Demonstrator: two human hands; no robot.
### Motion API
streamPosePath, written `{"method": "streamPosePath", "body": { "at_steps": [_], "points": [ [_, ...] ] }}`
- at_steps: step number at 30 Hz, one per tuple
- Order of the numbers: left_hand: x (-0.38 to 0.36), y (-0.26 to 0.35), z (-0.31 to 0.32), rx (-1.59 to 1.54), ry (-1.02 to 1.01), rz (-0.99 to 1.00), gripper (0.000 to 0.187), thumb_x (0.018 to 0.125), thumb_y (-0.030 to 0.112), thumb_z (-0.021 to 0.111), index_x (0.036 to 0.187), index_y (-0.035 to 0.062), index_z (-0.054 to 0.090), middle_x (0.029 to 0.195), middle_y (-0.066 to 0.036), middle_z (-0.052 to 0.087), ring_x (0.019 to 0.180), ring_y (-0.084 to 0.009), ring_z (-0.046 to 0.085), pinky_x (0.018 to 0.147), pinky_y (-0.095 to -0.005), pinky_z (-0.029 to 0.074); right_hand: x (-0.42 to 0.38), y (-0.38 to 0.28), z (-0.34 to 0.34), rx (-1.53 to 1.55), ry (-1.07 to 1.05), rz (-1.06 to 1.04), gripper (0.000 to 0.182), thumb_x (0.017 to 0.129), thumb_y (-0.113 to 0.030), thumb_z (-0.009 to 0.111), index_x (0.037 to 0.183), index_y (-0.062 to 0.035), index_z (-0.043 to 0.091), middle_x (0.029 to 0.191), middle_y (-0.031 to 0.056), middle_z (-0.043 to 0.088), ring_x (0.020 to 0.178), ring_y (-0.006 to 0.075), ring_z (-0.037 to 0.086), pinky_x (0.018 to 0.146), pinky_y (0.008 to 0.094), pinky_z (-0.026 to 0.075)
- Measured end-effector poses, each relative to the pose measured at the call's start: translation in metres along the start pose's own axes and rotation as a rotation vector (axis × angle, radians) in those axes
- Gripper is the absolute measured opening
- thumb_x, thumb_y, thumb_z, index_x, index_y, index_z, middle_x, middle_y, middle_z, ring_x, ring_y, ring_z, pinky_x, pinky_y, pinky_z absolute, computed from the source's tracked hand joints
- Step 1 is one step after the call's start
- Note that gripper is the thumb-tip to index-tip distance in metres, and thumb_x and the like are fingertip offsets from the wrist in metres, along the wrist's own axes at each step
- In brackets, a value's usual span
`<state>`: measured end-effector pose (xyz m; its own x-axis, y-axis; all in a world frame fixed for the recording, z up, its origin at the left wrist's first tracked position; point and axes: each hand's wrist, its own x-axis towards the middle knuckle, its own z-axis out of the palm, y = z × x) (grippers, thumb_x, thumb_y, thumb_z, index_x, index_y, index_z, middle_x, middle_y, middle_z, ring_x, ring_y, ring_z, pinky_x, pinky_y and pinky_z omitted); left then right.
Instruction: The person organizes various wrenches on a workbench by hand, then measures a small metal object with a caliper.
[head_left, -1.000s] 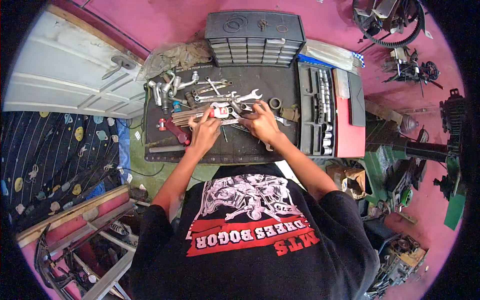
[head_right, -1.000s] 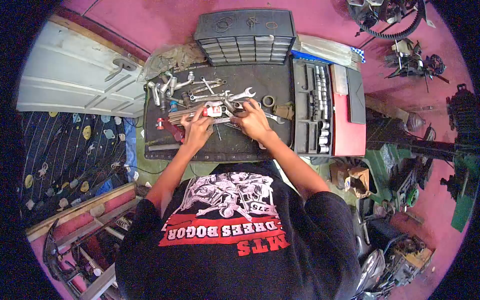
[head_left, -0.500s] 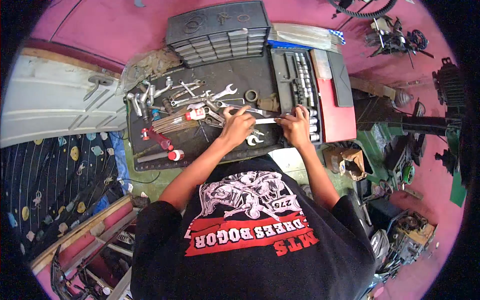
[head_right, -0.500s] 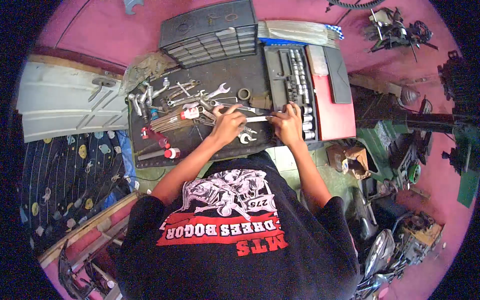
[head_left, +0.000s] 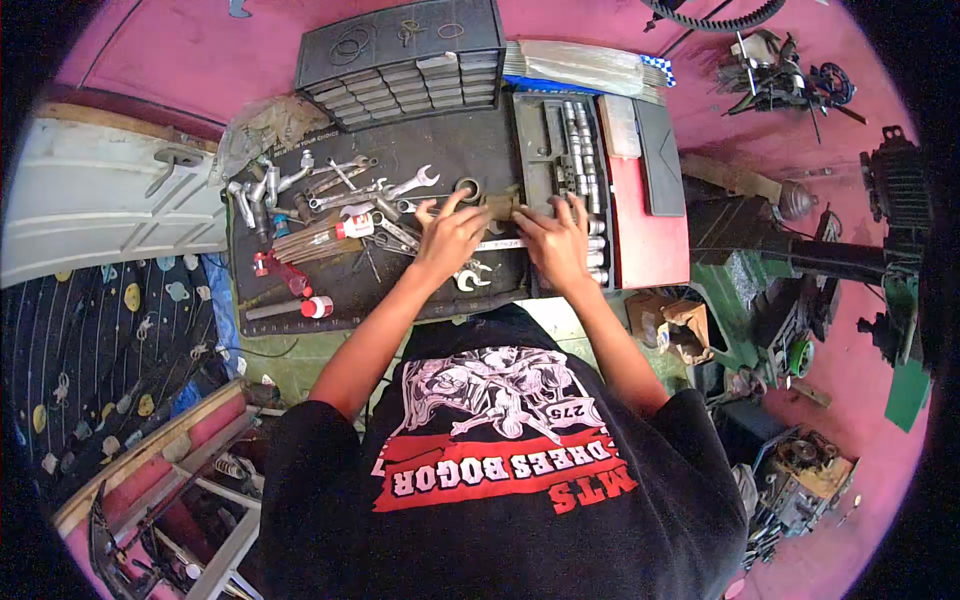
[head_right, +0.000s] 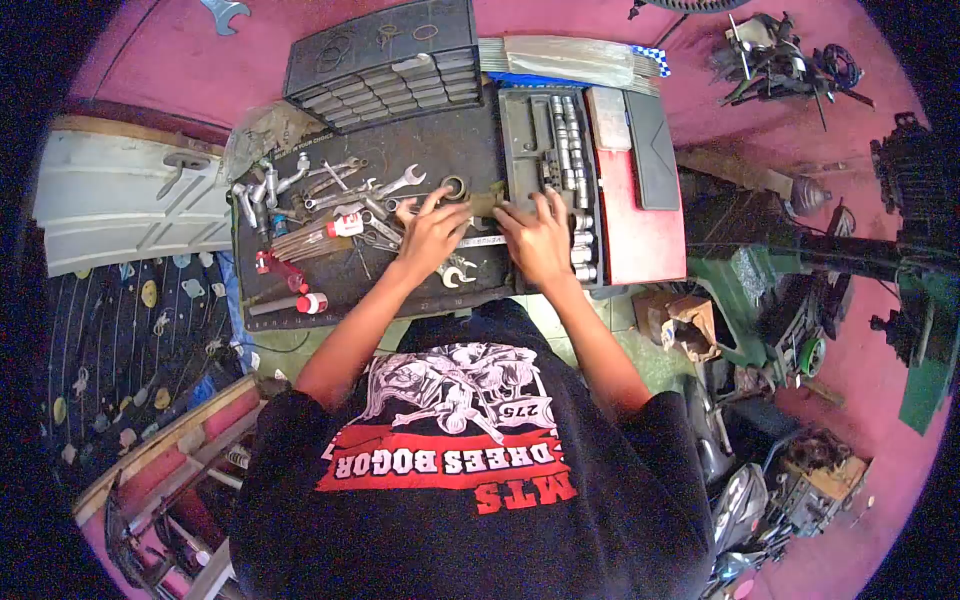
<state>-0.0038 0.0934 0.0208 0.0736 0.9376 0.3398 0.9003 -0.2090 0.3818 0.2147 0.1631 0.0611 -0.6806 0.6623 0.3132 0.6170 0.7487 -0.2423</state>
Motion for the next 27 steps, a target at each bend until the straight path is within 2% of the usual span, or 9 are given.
{"method": "streamPosePath", "body": {
  "at_steps": [2,6,11,14,15,17,21,25,27],
  "points": [
    [0.01,-0.001,0.004,0.037,-0.005,0.017,0.022,0.087,0.023,0.073,0.108,0.0169,0.079,0.118,0.006,0.073,0.133,-0.0192,0.052,0.104,-0.0585,0.026,0.015,-0.005,0.012,-0.056,-0.025,-0.025,0.028,0.089,-0.019,0.067,0.115,-0.0165,0.076,0.122,0.0002,0.072,0.129,0.031,0.055,0.123,0.0542,0.024],
    [0.019,-0.011,0.015,0.113,-0.076,0.057,0.025,0.085,0.022,0.075,0.109,0.0166,0.077,0.122,0.004,0.072,0.134,-0.0203,0.051,0.104,-0.0582,0.026,0.031,-0.002,0.036,-0.099,-0.029,-0.106,0.03,0.086,-0.014,0.061,0.111,-0.0095,0.076,0.118,0.0058,0.073,0.127,0.0318,0.057,0.124,0.0511,0.026],
    [0.022,-0.013,0.017,0.146,-0.184,0.079,0.025,0.084,0.022,0.075,0.108,0.0157,0.077,0.113,0.005,0.073,0.13,-0.0185,0.054,0.103,-0.0588,0.027,0.034,0.0,0.045,-0.203,-0.178,-0.152,0.031,0.083,-0.011,0.062,0.109,-0.0087,0.078,0.098,0.0043,0.076,0.119,0.0282,0.061,0.124,0.0489,0.025],
    [0.025,-0.015,0.021,0.159,-0.181,0.094,0.024,0.084,0.021,0.075,0.107,0.0154,0.077,0.108,0.005,0.073,0.128,-0.0182,0.056,0.103,-0.0591,0.027,0.032,0.002,0.045,-0.132,-0.09,-0.158,0.028,0.083,-0.012,0.06,0.105,-0.0069,0.077,0.092,0.0083,0.075,0.118,0.028,0.062,0.124,0.0481,0.027],
    [0.027,-0.012,0.017,0.157,-0.178,0.096,0.024,0.084,0.021,0.075,0.107,0.0154,0.077,0.108,0.005,0.073,0.128,-0.0182,0.056,0.103,-0.0591,0.027,0.033,0.001,0.039,-0.136,-0.089,-0.158,0.028,0.083,-0.012,0.06,0.105,-0.0069,0.077,0.092,0.0083,0.075,0.118,0.028,0.062,0.124,0.0481,0.027],
    [0.03,-0.007,0.007,0.06,-0.06,0.107,0.021,0.084,0.021,0.075,0.104,0.0159,0.077,0.105,0.006,0.073,0.126,-0.0183,0.057,0.102,-0.0584,0.027,0.032,0.001,0.025,-0.106,0.071,-0.151,0.028,0.083,-0.013,0.06,0.105,-0.0077,0.077,0.093,0.0078,0.076,0.116,0.0275,0.063,0.123,0.0489,0.027],
    [0.034,0.021,-0.019,-0.051,0.081,0.148,0.014,0.084,0.023,0.076,0.096,0.0169,0.075,0.1,0.007,0.073,0.122,-0.0185,0.06,0.1,-0.0553,0.026,0.02,-0.01,-0.023,-0.099,0.098,-0.071,0.025,0.086,-0.014,0.063,0.107,-0.0129,0.077,0.101,0.0025,0.077,0.115,0.0277,0.063,0.12,0.0511,0.029],
    [0.026,0.041,-0.001,-0.143,0.118,0.225,0.011,0.085,0.023,0.073,0.092,0.0157,0.076,0.094,0.005,0.069,0.119,-0.0188,0.058,0.099,-0.0587,0.03,-0.02,-0.007,-0.028,-0.144,0.018,0.008,0.029,0.086,-0.018,0.066,0.113,-0.0151,0.076,0.107,0.0013,0.076,0.121,0.0299,0.061,0.12,0.0527,0.029],
    [0.018,0.048,0.011,-0.116,0.008,0.197,0.011,0.084,0.023,0.076,0.094,0.0174,0.077,0.102,0.007,0.073,0.119,-0.0177,0.06,0.1,-0.0562,0.028,-0.034,-0.004,-0.023,-0.172,-0.016,0.013,0.03,0.085,-0.018,0.067,0.114,-0.0164,0.076,0.108,0.0008,0.076,0.122,0.0303,0.06,0.12,0.0528,0.029]
  ]
}}
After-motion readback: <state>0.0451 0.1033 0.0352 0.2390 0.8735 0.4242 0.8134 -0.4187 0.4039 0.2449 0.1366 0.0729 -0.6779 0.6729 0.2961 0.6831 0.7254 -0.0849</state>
